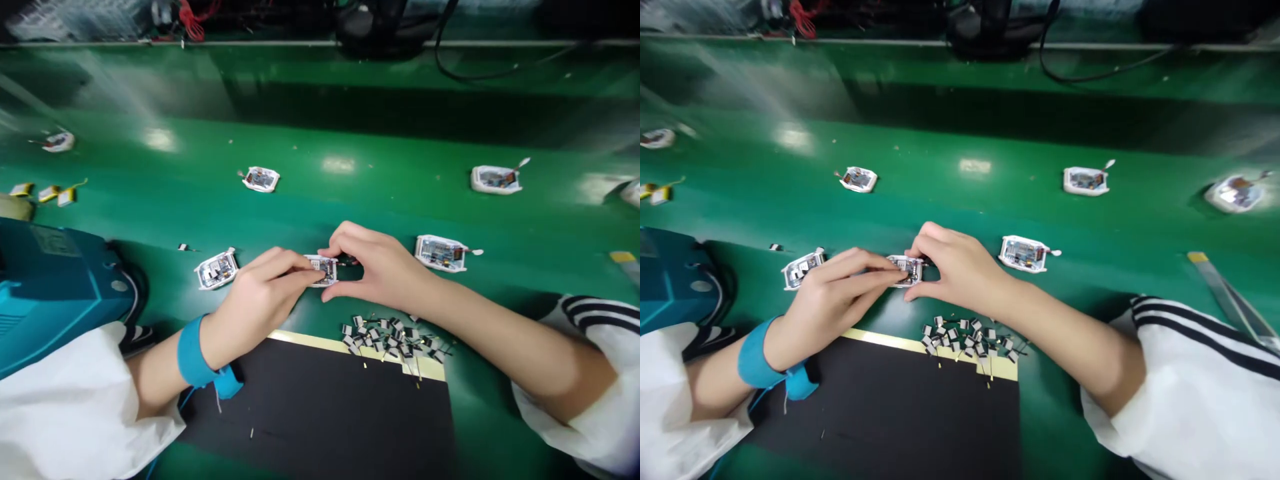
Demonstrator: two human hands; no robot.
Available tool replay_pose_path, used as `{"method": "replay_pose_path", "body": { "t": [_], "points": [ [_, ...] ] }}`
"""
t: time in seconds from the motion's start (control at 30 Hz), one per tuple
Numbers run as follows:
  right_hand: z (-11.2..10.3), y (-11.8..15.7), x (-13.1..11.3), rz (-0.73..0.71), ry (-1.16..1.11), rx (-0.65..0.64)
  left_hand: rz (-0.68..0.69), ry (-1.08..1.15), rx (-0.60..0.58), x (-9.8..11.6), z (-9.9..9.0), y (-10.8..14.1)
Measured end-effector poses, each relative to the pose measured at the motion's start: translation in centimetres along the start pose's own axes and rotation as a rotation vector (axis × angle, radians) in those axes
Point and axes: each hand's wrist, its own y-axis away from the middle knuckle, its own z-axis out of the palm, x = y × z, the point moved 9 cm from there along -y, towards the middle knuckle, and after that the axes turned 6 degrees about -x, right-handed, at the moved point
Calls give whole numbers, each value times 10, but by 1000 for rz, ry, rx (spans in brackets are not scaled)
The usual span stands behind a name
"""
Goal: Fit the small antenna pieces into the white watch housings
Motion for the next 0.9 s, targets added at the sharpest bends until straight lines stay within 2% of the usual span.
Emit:
{"method": "replay_pose_path", "body": {
  "t": [0.27, 0.43, 0.53, 0.67, 0.73, 0.8, 0.9],
  "points": [
    [-1, 1, -1, -17, -19, -8, -147, 116, -29, -13, 2, -1],
    [-2, 1, -2, 13, -31, -26, -251, 166, 123, -24, -13, 5],
    [-15, -5, 3, 91, 71, -10, -255, 193, 173, -26, -17, 7],
    [-43, -23, 27, 288, 221, 25, -243, 227, 193, -29, -16, 9],
    [-52, -36, 35, 327, 229, 43, -229, 252, 201, -30, -15, 10],
    [-51, -52, 38, 322, 226, 46, -218, 287, 202, -30, -13, 11],
    [-39, -77, 34, 295, 216, 46, -212, 359, 201, -30, -10, 11]
  ]
}}
